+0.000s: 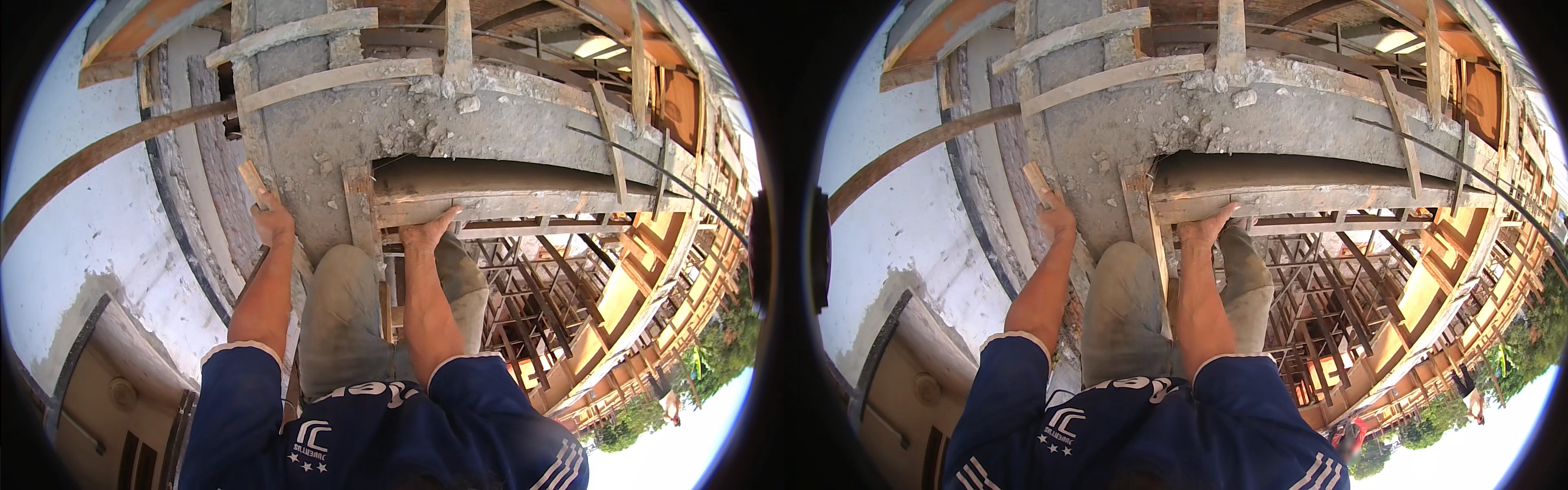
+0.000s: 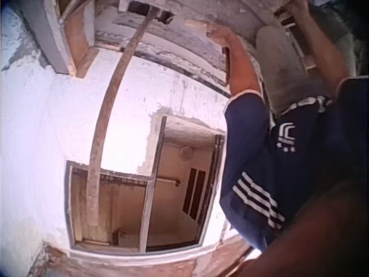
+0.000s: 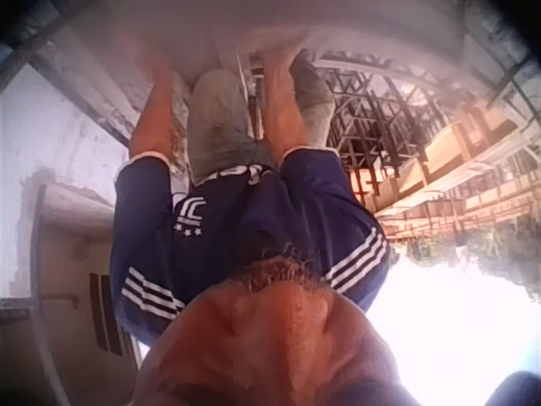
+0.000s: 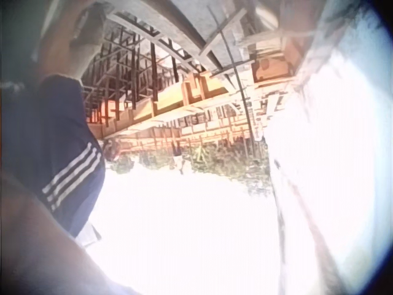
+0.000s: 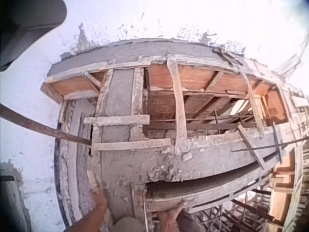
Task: The person removes wooden boards from a concrete beam structure by hand and using a metal rod as a lever.
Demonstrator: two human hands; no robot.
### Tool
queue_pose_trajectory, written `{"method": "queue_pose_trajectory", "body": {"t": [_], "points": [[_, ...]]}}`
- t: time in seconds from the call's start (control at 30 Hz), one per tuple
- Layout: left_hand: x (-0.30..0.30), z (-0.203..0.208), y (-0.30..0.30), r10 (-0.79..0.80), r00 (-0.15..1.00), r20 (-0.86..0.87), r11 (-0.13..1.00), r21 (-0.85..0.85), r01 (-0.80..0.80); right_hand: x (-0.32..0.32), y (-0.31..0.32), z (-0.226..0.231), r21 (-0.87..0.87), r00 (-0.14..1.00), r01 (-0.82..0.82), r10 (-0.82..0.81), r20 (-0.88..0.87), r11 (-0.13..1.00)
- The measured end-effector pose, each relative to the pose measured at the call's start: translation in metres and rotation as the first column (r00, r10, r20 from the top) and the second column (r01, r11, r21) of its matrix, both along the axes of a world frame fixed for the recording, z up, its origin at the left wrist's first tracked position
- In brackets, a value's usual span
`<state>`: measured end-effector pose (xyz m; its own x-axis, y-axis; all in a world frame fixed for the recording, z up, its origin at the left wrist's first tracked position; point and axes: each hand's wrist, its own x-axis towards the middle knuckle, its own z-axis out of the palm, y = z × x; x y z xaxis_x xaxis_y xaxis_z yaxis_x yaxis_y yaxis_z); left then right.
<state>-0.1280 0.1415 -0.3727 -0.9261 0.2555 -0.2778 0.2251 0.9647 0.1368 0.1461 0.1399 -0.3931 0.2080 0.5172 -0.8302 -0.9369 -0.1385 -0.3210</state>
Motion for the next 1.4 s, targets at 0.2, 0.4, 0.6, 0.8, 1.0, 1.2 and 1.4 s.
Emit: {"method": "queue_pose_trajectory", "body": {"t": [0.2,0.4,0.6,0.8,1.0,1.2,1.4], "points": [[0.001,0.007,0.005,-0.039,0.999,0.015,0.999,-0.025,0.039,-0.005,-0.009,-0.042,0.093,0.981,0.162,-0.149,-0.126,0.982],[-0.001,0.009,0.006,-0.013,1.000,0.011,0.999,-0.042,0.013,-0.003,0.021,-0.036,0.000,0.994,0.025,-0.025,-0.103,1.000],[0.010,0.016,0.019,-0.031,0.999,0.027,0.999,-0.025,0.031,0.007,0.017,-0.025,0.082,0.984,0.025,-0.010,-0.177,0.996],[0.004,0.004,0.001,-0.010,1.000,-0.007,0.999,-0.033,0.010,0.001,0.020,-0.020,-0.071,0.983,0.052,-0.063,-0.170,0.996],[0.009,0.004,0.009,0.008,1.000,0.021,1.000,-0.031,-0.007,0.001,0.024,-0.020,-0.228,0.976,0.118,-0.155,-0.154,0.966],[0.006,0.006,0.005,0.016,1.000,-0.006,1.000,-0.017,-0.016,-0.002,0.013,-0.033,-0.135,0.983,0.100,-0.119,-0.137,0.986],[0.002,-0.001,0.002,0.004,1.000,0.021,1.000,0.002,-0.004,-0.002,0.007,-0.041,-0.013,0.978,0.122,-0.123,-0.168,0.992]]}}
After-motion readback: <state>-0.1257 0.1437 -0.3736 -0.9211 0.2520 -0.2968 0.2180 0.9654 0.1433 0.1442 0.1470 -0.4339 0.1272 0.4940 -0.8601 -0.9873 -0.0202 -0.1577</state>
